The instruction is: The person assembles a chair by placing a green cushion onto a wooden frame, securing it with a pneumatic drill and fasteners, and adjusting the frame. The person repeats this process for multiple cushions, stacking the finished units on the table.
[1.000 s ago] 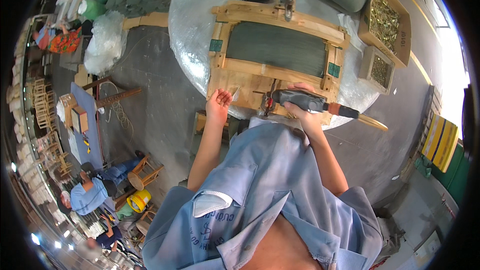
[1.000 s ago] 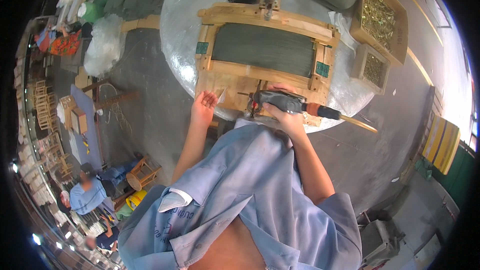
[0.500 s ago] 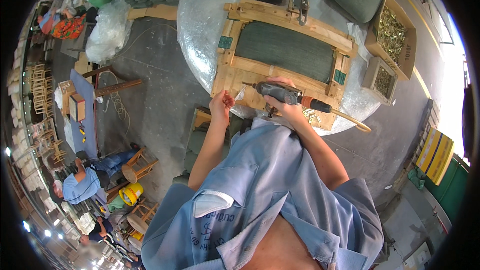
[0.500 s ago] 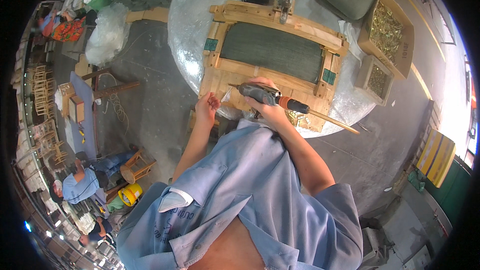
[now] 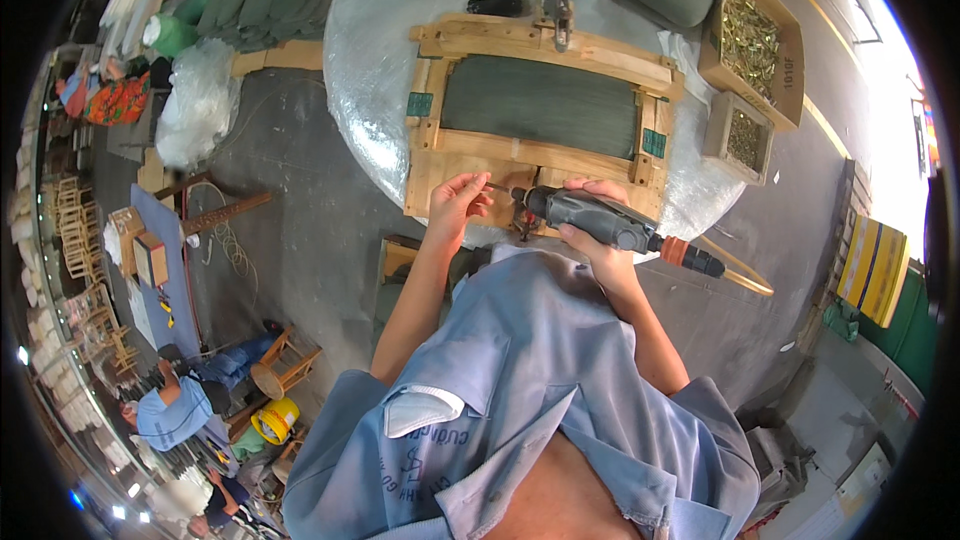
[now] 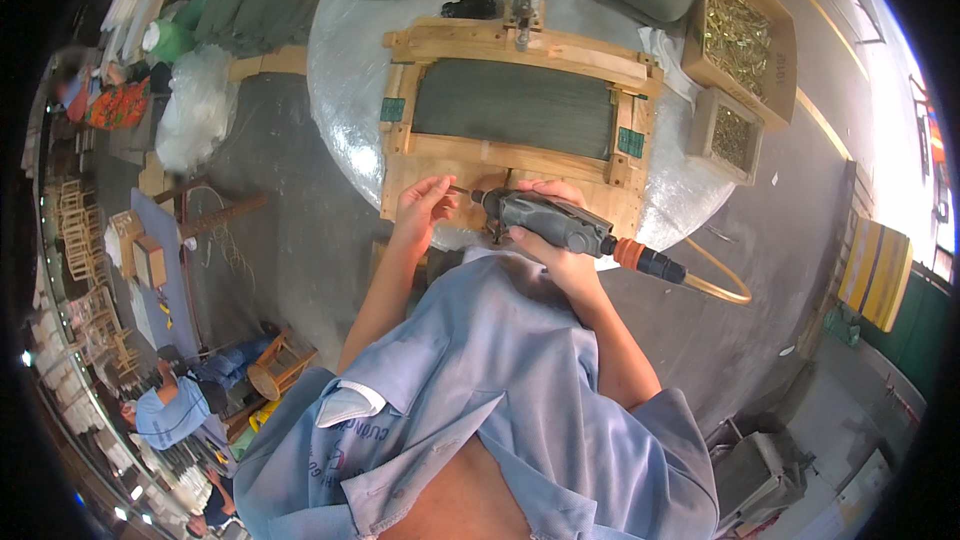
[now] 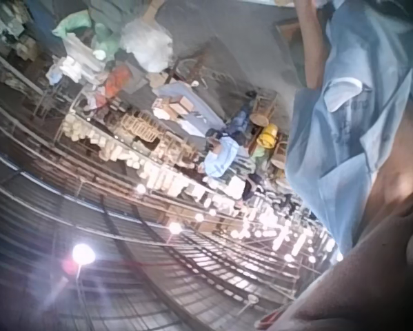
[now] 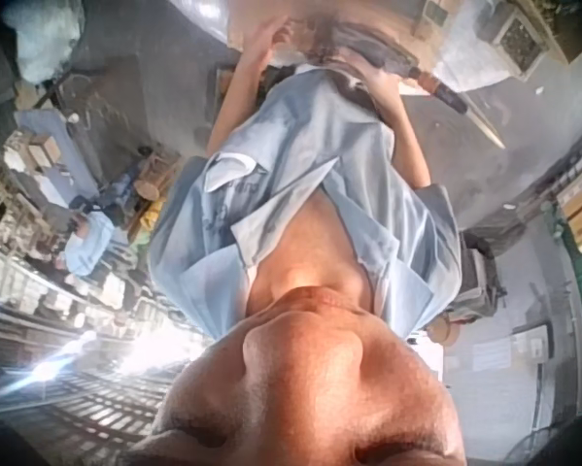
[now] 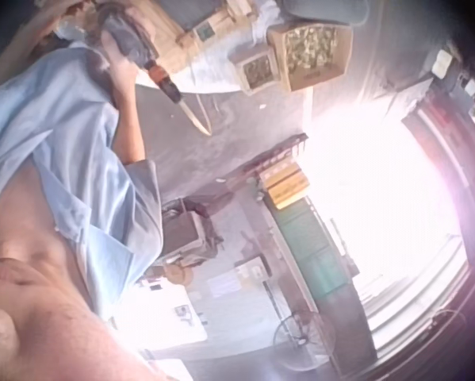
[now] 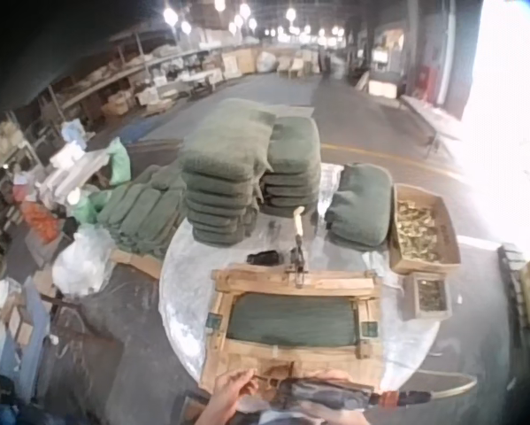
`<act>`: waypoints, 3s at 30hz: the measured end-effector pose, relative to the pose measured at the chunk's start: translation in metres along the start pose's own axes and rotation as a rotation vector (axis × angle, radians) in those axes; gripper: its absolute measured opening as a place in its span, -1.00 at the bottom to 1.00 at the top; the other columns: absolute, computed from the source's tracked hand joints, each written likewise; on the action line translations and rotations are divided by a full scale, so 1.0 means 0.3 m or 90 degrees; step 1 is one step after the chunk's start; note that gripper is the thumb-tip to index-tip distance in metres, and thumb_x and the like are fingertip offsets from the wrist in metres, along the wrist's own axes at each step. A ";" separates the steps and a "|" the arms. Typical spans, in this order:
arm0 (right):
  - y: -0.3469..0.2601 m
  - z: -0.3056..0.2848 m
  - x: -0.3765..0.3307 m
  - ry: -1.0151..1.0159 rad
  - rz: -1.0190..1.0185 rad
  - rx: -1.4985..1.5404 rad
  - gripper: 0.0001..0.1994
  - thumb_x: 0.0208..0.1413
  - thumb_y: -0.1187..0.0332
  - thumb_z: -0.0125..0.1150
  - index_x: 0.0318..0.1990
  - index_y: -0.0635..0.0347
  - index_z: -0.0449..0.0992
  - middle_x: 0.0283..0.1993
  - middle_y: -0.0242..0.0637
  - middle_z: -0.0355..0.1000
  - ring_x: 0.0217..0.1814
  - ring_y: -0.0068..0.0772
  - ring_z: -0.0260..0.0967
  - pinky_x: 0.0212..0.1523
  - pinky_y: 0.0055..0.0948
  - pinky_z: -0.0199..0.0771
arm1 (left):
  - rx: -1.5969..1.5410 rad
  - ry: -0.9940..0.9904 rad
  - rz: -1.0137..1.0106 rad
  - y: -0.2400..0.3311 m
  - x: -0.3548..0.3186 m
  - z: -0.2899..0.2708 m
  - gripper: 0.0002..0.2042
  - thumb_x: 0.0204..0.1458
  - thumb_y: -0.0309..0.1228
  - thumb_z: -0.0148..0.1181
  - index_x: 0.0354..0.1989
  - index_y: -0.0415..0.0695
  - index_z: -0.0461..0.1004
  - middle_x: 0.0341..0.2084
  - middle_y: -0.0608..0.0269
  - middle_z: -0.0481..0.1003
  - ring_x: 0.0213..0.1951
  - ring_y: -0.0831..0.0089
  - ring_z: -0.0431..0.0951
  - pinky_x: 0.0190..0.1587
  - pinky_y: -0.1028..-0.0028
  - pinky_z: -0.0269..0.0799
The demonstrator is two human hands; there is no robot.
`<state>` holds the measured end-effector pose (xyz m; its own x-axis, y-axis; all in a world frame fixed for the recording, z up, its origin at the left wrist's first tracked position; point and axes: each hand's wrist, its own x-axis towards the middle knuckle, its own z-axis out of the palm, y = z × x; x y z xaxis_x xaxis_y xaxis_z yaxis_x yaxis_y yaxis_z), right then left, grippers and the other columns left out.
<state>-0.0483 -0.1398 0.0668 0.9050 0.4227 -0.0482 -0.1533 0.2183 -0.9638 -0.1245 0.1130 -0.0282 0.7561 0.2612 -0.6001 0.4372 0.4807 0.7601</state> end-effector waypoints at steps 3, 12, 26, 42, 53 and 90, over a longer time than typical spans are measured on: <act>-0.027 -0.027 -0.047 0.053 0.040 -0.011 -0.38 0.01 0.59 0.52 0.23 0.17 0.38 0.28 -0.11 0.47 0.39 -0.22 0.39 0.42 -0.18 0.40 | -0.112 0.001 0.002 0.012 0.019 0.044 -0.70 0.43 -0.25 0.18 0.14 -0.18 0.62 -0.16 0.21 0.69 -0.32 0.55 0.67 -0.33 0.56 0.55; 0.005 -0.078 -0.084 0.170 0.051 0.157 -0.32 -0.02 0.61 0.50 0.27 0.09 0.35 0.26 -0.11 0.47 0.32 -0.14 0.45 0.30 -0.08 0.59 | -0.086 -0.128 0.009 0.004 0.011 0.012 -0.65 0.47 -0.38 0.06 0.33 -0.18 0.51 0.04 0.20 0.68 -0.06 0.44 0.73 -0.15 0.47 0.67; -0.079 -0.104 -0.073 0.198 0.050 0.288 -0.31 -0.01 0.63 0.40 0.29 0.04 0.29 0.25 -0.09 0.42 0.23 -0.13 0.49 0.01 -0.05 0.82 | -0.089 -0.139 -0.003 0.028 0.040 0.059 -0.74 0.35 -0.33 0.31 0.10 -0.19 0.64 -0.09 0.13 0.72 -0.14 0.47 0.76 -0.18 0.52 0.72; -0.080 -0.230 -0.053 0.247 0.150 0.425 -0.37 0.18 0.51 0.27 0.40 -0.07 0.25 0.22 -0.08 0.45 0.13 -0.13 0.60 -0.14 -0.09 0.88 | 0.131 -0.301 -0.009 0.146 0.038 0.094 -0.77 0.34 -0.36 0.32 0.04 -0.22 0.68 -0.09 0.05 0.72 -0.17 0.39 0.76 -0.05 0.32 0.74; -0.087 -0.393 0.006 0.457 -0.056 0.253 -0.37 0.25 0.46 0.27 0.45 0.04 0.18 0.30 -0.08 0.43 0.24 -0.14 0.53 0.02 -0.13 0.77 | 0.232 0.073 0.284 -0.030 0.381 0.385 -0.67 0.41 -0.08 0.19 -0.09 -0.13 0.61 -0.61 0.43 0.48 -0.63 0.55 0.39 -0.54 0.47 0.30; -0.106 -0.398 0.427 0.384 -0.135 -0.236 -0.49 0.05 0.62 0.44 0.17 0.25 0.42 -0.02 -0.22 0.56 0.05 -0.43 0.56 0.16 -0.41 0.55 | 0.870 -0.123 0.751 -0.042 0.640 0.756 -0.52 0.06 -0.53 0.26 0.21 0.05 0.56 -0.31 0.20 0.47 -0.45 0.23 0.70 -0.48 0.29 0.66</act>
<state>0.1198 -0.1977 0.0599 0.9775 -0.1765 0.1155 0.0960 -0.1157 -0.9886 0.1256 -0.0327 -0.0966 0.9270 -0.2191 0.3045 -0.3381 -0.8397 0.4250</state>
